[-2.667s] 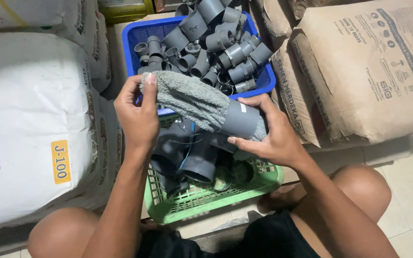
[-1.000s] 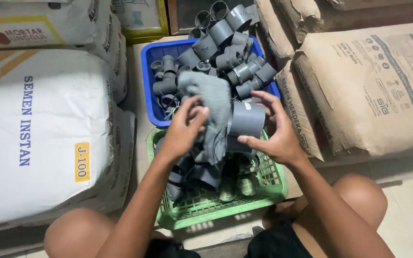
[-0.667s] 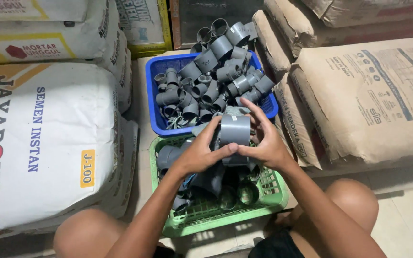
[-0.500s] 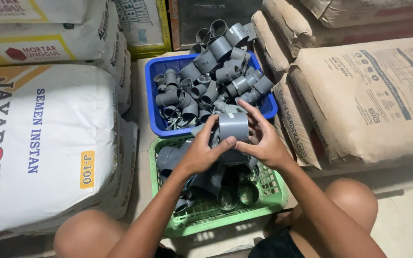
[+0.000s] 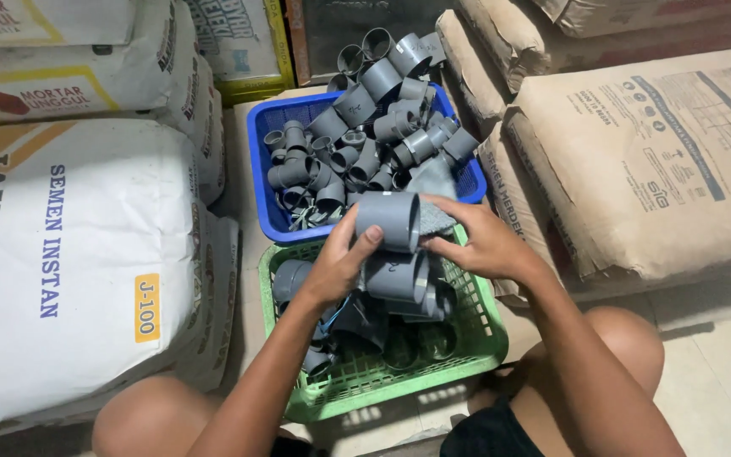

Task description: Cleaning and sorting PVC pipe fittings using a cloth in a storage area

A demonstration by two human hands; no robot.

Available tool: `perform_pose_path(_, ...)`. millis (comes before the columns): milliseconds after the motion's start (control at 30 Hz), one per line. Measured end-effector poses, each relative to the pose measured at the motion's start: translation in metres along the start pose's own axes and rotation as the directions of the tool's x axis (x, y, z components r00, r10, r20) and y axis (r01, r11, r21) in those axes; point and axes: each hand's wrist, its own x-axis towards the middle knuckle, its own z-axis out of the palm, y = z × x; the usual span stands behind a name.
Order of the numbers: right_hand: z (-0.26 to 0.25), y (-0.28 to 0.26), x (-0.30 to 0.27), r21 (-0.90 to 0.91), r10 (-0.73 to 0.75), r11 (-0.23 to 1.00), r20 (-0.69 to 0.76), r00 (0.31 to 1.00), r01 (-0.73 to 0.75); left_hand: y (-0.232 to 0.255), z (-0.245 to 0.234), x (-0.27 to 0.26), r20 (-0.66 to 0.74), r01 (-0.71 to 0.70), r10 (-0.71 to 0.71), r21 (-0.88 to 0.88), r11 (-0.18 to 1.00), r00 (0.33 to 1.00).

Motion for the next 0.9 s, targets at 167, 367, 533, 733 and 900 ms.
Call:
perform_pose_path(167, -0.031, 0.012, -0.012, -0.024, 0.048, 0.998, -0.163, 0.985, -0.052, -0.002, -0.014, 0.006, -0.135, -0.034, 0.035, 0.010, 0.999, 0.990)
perform_pose_path(367, -0.045, 0.018, -0.031, 0.360, 0.142, 0.926, -0.602, 0.786, 0.109, 0.001, -0.012, 0.010, -0.331, -0.038, 0.032, -0.012, 0.999, 0.943)
perform_pose_path(533, -0.019, 0.001, -0.014, 0.344, -0.068, 0.885, -0.570, 0.819, 0.314, -0.006, 0.003, 0.011, -0.400, 0.015, 0.005, 0.048, 0.999, 0.917)
perform_pose_path(733, 0.043, -0.024, -0.005, 0.101, -0.207, 0.962, -0.334, 0.919, 0.253, 0.016, 0.032, 0.012, -0.325, 0.130, -0.090, 0.101, 0.986, 0.941)
perform_pose_path(900, 0.040, -0.025, 0.002, 0.356, 0.203, 0.933, -0.624, 0.755, 0.043, 0.028, 0.040, 0.014, -0.241, -0.049, 0.054, 0.025, 0.998, 0.969)
